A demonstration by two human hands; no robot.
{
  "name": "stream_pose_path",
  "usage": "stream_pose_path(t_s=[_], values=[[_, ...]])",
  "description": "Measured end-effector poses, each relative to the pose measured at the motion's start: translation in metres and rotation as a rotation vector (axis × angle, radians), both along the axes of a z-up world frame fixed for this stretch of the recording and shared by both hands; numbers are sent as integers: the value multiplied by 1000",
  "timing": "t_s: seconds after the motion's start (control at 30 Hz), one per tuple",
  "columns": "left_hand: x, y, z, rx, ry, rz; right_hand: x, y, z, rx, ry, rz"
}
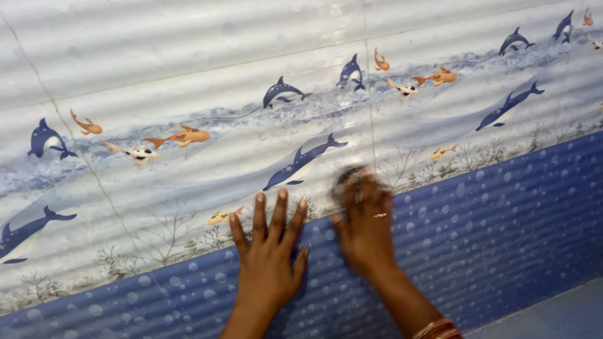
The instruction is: The person cleans wall tiles by scrubbing them with a small cloth held in the right hand and using the left hand to provide support.
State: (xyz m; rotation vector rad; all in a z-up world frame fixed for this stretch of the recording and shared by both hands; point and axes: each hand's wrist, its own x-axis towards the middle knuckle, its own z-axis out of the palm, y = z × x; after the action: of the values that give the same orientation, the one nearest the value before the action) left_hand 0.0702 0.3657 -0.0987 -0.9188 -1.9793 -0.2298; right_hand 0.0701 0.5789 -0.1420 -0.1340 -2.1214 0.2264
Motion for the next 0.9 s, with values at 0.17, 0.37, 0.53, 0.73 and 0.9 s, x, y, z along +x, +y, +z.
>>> stream_pose_path(t_s=[0.17, 0.37, 0.53, 0.73, 0.9], values=[[9, -3, -20, -130, -7, -38, -3, 82, 15, -336, 275, -44], [14, 22, -8, -167, 81, -92, -1, 124, 47, -693, 358, -74], [13, 45, 50, -284, 141, -152, -19, 61, 64, -430, 364, -213], [0, 60, 124, -574, 364, -64, -2, -1, 82, -111, 298, 17], [-26, 75, 167, -765, 415, -122, -8, 54, 79, -135, 304, -94]])
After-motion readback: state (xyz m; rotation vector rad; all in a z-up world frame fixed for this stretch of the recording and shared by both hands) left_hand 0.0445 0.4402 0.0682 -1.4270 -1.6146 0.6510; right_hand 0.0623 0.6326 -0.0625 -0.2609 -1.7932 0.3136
